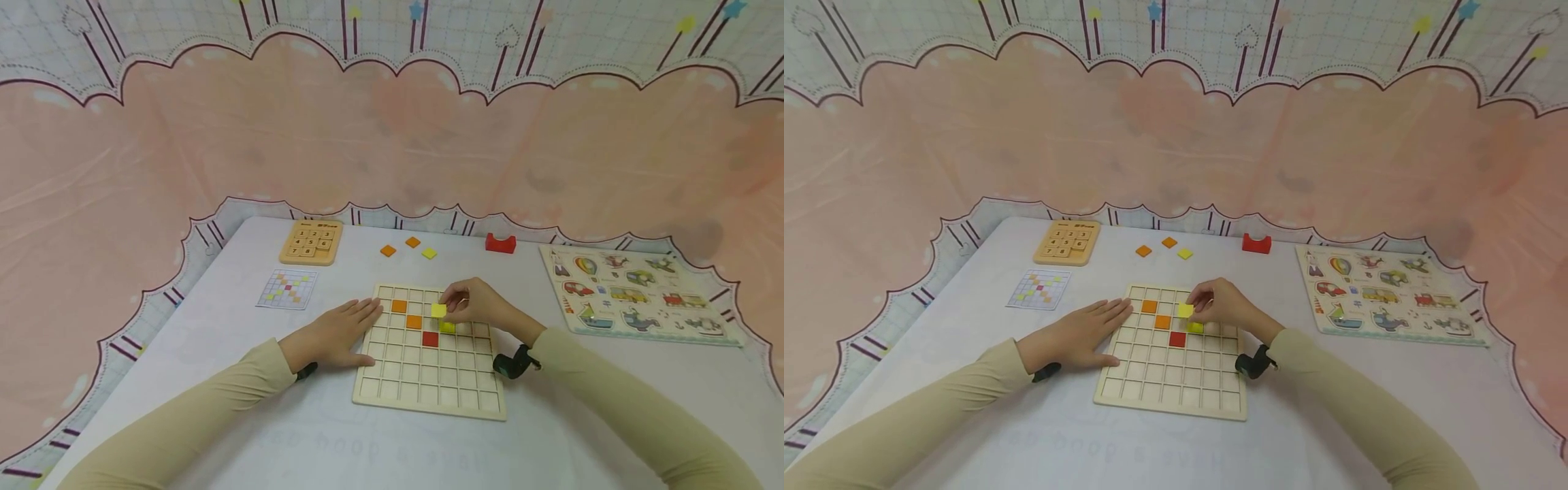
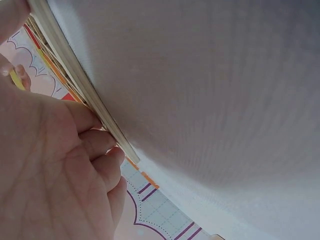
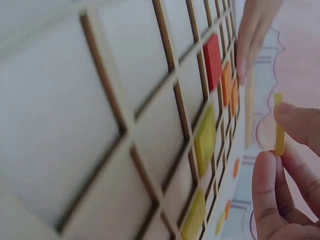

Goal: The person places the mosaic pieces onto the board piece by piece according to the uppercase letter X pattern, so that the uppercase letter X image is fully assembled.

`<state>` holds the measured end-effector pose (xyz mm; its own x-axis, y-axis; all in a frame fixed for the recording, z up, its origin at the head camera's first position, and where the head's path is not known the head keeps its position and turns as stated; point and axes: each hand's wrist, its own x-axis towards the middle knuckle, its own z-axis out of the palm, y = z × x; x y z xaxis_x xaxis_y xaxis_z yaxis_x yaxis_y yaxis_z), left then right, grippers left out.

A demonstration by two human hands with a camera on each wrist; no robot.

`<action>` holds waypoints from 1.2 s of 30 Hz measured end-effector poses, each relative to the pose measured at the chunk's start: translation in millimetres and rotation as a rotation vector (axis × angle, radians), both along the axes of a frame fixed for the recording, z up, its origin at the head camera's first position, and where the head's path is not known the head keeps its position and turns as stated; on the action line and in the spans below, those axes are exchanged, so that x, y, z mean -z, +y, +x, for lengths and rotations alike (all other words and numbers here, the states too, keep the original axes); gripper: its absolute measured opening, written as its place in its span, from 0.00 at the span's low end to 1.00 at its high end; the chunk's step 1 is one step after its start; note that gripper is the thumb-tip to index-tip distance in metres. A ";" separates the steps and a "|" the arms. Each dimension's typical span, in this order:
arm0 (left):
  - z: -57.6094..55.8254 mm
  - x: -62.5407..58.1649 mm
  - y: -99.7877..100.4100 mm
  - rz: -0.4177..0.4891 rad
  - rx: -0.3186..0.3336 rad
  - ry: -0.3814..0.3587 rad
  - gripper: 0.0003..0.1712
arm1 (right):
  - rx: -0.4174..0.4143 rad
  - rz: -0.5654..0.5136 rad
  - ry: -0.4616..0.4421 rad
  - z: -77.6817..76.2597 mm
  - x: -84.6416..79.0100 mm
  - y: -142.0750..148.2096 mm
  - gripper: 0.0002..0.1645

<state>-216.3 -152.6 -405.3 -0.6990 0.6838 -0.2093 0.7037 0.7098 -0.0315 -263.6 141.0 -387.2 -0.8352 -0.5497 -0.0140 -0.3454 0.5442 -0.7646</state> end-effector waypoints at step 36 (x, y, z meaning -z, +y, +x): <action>-1.6 -0.3 0.2 0.006 -0.004 -0.009 0.54 | -0.205 0.134 -0.023 31.8 10.6 -43.6 0.13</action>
<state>-217.9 -152.4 -405.0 -0.7001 0.6820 -0.2115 0.7008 0.7131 -0.0207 -231.8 97.4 -397.8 -0.7052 -0.6994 -0.1163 -0.4421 0.5620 -0.6991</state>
